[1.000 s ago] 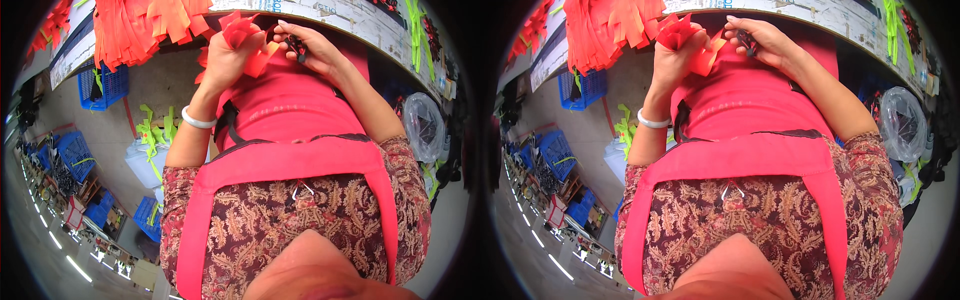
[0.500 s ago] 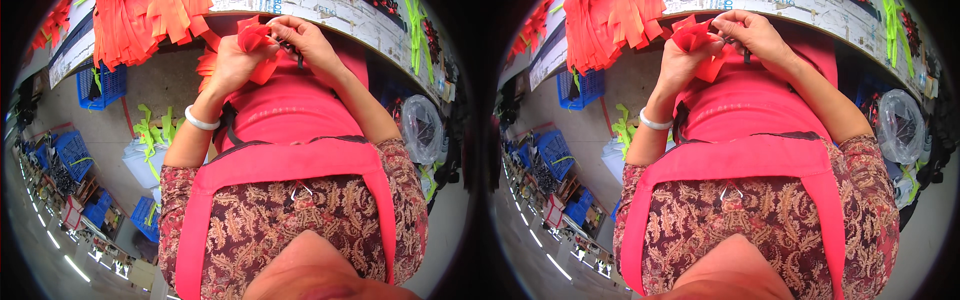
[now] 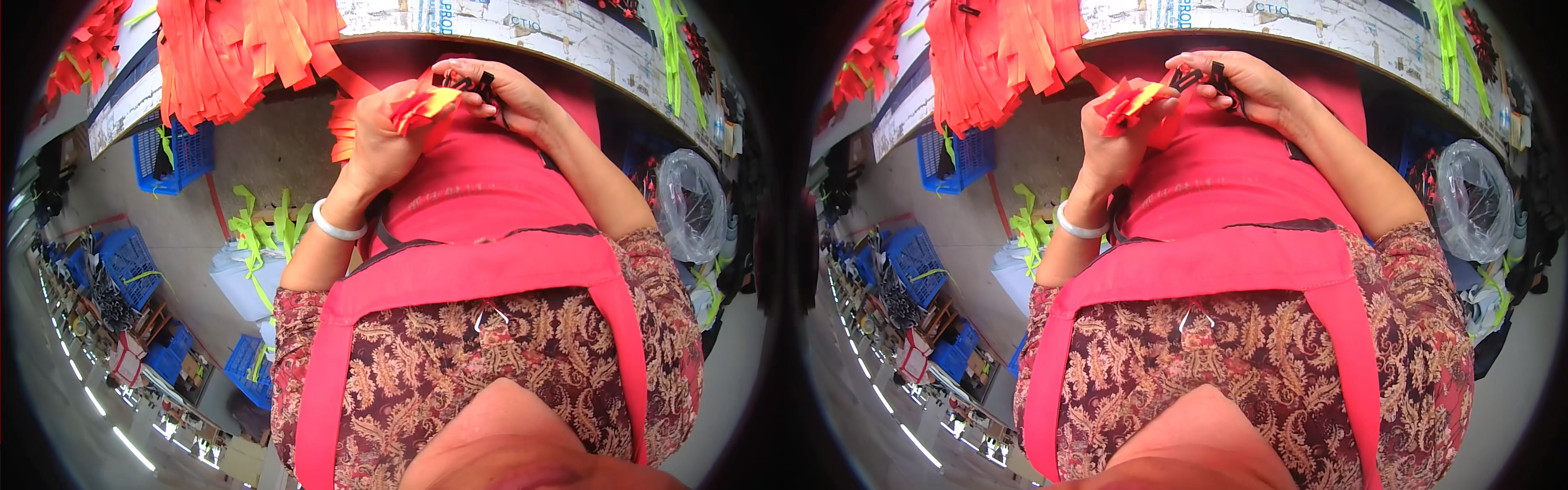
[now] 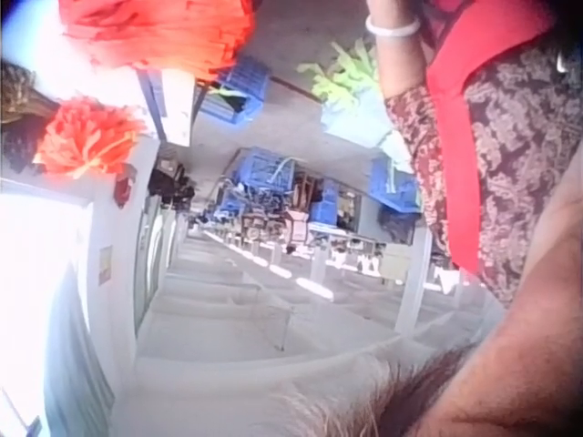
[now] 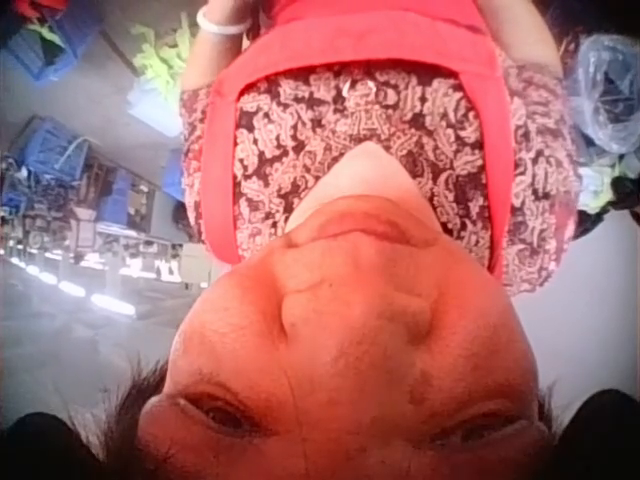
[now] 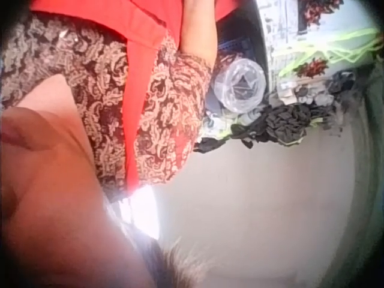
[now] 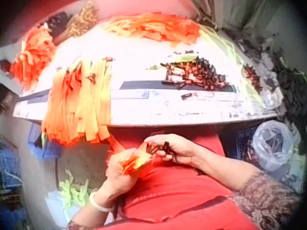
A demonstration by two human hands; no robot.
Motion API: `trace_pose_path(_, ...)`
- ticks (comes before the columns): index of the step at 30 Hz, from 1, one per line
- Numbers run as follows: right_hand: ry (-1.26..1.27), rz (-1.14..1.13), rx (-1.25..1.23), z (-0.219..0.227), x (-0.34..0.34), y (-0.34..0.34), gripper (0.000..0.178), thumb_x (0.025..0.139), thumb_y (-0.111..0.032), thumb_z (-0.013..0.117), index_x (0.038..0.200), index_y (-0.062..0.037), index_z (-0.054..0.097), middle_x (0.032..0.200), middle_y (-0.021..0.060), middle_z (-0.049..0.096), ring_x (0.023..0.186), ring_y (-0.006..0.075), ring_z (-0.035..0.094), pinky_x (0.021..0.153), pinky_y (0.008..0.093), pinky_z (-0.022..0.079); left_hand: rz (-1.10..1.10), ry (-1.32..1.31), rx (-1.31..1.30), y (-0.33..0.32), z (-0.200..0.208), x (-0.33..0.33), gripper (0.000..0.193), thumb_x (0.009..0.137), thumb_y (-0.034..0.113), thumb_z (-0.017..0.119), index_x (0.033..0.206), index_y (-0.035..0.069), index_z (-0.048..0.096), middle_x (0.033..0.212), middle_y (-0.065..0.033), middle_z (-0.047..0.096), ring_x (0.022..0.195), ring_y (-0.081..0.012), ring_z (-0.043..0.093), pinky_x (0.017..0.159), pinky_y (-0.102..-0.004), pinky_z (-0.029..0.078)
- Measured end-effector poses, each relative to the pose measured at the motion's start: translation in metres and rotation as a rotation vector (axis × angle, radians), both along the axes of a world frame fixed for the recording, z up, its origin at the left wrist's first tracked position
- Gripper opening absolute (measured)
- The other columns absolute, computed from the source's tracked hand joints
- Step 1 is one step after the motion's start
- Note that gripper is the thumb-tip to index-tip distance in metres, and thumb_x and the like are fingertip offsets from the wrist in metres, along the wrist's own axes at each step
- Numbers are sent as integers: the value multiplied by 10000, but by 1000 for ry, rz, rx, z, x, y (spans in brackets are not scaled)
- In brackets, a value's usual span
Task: The person is manually assembling or grouping orange straps with black buckles at a workbench.
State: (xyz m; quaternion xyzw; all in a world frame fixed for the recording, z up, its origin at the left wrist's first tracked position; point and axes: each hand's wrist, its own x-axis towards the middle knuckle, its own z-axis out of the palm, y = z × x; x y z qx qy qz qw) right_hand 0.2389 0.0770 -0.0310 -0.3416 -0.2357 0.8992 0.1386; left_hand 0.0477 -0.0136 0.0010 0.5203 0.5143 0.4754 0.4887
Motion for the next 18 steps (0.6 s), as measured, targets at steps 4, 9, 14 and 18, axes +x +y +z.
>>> trace_pose_path(4, -46, -79, 122, 10, -5, -2, 338, 943, -247, 588, 1187, -13, 585, 892, 11, 606, 606, 21, 451, 479, 163, 364, -20, 55, 37, -2, -5, 4, 96, 815, -2, 696, 909, 15, 684, 779, -11, 661, 695, -63, 585, 619, -218, 463)
trace_pose_path(9, -44, -198, 175, 9, -6, -3, 362, 922, -290, 622, 1153, -13, 589, 884, 7, 604, 608, 20, 457, 509, 159, 371, -28, -39, -113, 0, 1, 7, 103, 849, 25, 669, 949, 5, 688, 795, -3, 660, 707, -64, 587, 634, -213, 465)
trace_pose_path(14, 46, -132, 218, 28, 0, 6, 351, 912, -332, 632, 1071, -21, 614, 763, -21, 576, 593, 7, 448, 506, 145, 330, 66, -394, -167, 8, -6, -2, 118, 887, 56, 628, 972, 12, 697, 761, -8, 657, 714, -79, 599, 670, -229, 486)
trace_pose_path(18, -166, -58, 490, 47, -7, -3, 308, 904, -313, 648, 1001, -21, 646, 753, -13, 607, 631, 27, 521, 586, 163, 415, 40, -317, -213, 11, 1, -12, 111, 883, 50, 629, 951, -8, 695, 782, -31, 676, 726, -95, 615, 679, -231, 494)
